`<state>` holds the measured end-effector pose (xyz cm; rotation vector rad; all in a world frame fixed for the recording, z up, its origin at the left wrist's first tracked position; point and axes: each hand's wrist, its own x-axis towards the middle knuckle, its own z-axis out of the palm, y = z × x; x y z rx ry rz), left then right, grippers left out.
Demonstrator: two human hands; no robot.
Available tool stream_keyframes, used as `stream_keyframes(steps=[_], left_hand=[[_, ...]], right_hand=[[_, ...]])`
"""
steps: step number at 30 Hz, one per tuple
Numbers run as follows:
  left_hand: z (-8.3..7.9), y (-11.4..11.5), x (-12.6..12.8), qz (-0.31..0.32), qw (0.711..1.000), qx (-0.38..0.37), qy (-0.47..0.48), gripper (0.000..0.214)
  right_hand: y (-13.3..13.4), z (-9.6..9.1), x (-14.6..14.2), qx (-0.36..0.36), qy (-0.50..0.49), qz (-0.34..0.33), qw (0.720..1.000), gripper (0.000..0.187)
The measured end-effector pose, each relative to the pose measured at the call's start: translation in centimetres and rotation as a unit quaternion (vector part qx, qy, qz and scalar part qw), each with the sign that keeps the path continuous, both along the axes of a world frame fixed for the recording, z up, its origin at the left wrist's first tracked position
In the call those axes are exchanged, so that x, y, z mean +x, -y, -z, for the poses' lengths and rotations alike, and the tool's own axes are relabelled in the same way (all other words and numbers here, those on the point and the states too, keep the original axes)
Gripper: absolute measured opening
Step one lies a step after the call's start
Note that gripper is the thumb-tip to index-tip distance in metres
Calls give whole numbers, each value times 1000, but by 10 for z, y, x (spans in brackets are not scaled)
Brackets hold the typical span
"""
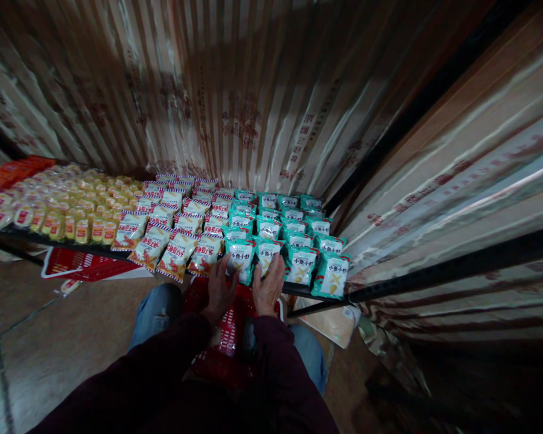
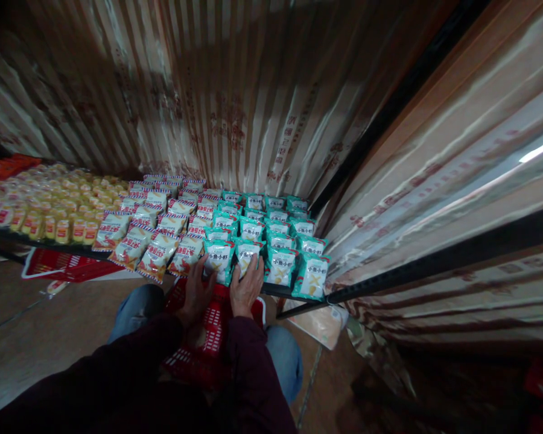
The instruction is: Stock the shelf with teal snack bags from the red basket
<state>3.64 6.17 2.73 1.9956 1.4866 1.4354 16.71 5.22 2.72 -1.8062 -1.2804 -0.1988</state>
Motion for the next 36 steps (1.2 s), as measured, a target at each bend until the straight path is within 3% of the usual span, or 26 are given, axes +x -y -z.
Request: stream_keyframes(steps=[8,16,24,36], left_hand=[[2,-13,10,-20,997,63,-30,51],[5,-14,12,26,979,166,-114,57],[8,-20,14,39,977,173,-121,62],[3,-29,15,58,983,139,-105,77]], right_hand=[[-12,4,4,-28,6,19,999,57],[-17,13,5,-15,16,21,1000,52],[-21,17,7,17,13,8,1000,52],[-24,17,7,12,-13,12,1000,56]])
